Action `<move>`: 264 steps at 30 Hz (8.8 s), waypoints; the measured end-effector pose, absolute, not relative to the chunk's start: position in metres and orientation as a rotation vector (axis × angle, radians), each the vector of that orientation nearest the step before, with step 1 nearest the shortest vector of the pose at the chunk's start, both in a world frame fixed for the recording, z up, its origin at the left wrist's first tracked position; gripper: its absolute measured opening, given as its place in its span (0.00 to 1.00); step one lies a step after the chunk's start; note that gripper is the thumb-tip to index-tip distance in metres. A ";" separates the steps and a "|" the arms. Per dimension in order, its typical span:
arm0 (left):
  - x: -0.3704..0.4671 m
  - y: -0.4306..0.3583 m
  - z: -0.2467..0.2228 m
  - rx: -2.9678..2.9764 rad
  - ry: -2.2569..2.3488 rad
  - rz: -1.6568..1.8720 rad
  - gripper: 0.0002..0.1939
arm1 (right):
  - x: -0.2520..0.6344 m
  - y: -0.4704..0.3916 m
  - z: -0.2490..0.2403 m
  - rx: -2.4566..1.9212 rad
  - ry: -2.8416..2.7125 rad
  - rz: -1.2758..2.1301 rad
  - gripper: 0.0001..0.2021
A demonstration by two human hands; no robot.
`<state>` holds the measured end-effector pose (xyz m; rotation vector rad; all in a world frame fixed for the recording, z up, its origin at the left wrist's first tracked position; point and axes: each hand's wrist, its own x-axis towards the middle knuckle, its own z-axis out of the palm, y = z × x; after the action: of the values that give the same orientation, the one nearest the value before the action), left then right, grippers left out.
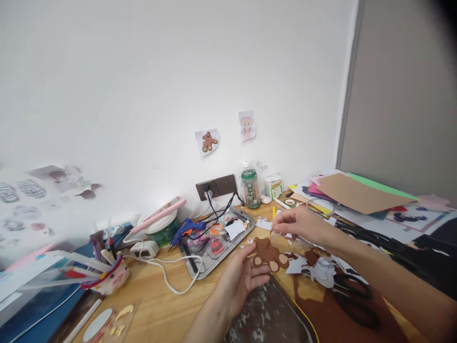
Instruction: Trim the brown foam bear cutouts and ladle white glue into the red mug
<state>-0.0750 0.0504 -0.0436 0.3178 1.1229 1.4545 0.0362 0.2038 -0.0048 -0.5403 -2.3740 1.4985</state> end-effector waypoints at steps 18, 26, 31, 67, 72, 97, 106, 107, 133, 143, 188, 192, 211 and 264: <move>-0.072 0.049 -0.042 0.365 1.174 1.483 0.11 | 0.027 0.197 -0.019 -0.495 -2.432 1.508 0.10; -0.074 0.049 -0.044 0.364 1.186 1.499 0.11 | 0.030 0.203 -0.018 -0.556 -2.424 1.484 0.06; -0.075 0.049 -0.045 0.356 1.196 1.494 0.13 | 0.032 0.217 -0.017 -0.643 -2.420 1.344 0.07; -0.080 0.052 -0.044 0.284 1.094 1.449 0.20 | 0.044 0.226 -0.003 -0.405 -2.679 1.285 0.07; -0.080 0.053 -0.046 0.277 1.114 1.461 0.20 | 0.045 0.222 -0.002 -0.340 -2.760 1.218 0.08; -0.084 0.054 -0.049 0.230 1.102 1.513 0.18 | 0.044 0.212 -0.001 -0.374 -2.582 1.352 0.05; -0.081 0.053 -0.047 0.318 1.032 1.455 0.20 | 0.042 0.207 0.002 -0.399 -2.587 1.279 0.08; -0.081 0.053 -0.048 0.318 1.037 1.457 0.20 | 0.042 0.206 0.003 -0.386 -2.594 1.236 0.08; -0.082 0.052 -0.050 0.318 1.027 1.463 0.22 | 0.036 0.209 -0.010 -0.417 -2.537 1.441 0.07; -0.082 0.053 -0.050 0.293 1.040 1.483 0.22 | 0.037 0.210 -0.013 -0.364 -2.461 1.519 0.03; -0.085 0.052 -0.048 0.290 1.044 1.475 0.22 | 0.036 0.212 -0.014 -0.513 -2.647 1.350 0.10; -0.085 0.052 -0.048 0.275 1.045 1.480 0.21 | 0.036 0.209 -0.012 -0.459 -2.681 1.336 0.12; -0.088 0.054 -0.051 0.248 1.021 1.559 0.21 | 0.033 0.209 -0.024 -0.373 -2.784 1.335 0.13; -0.092 0.056 -0.050 0.160 0.940 1.651 0.16 | 0.022 0.210 -0.042 -0.510 -2.401 1.858 0.15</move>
<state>-0.0917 0.0558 -0.0495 0.1602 0.9405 1.6508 0.0216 0.2104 -0.0421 -0.5105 -2.4010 1.8583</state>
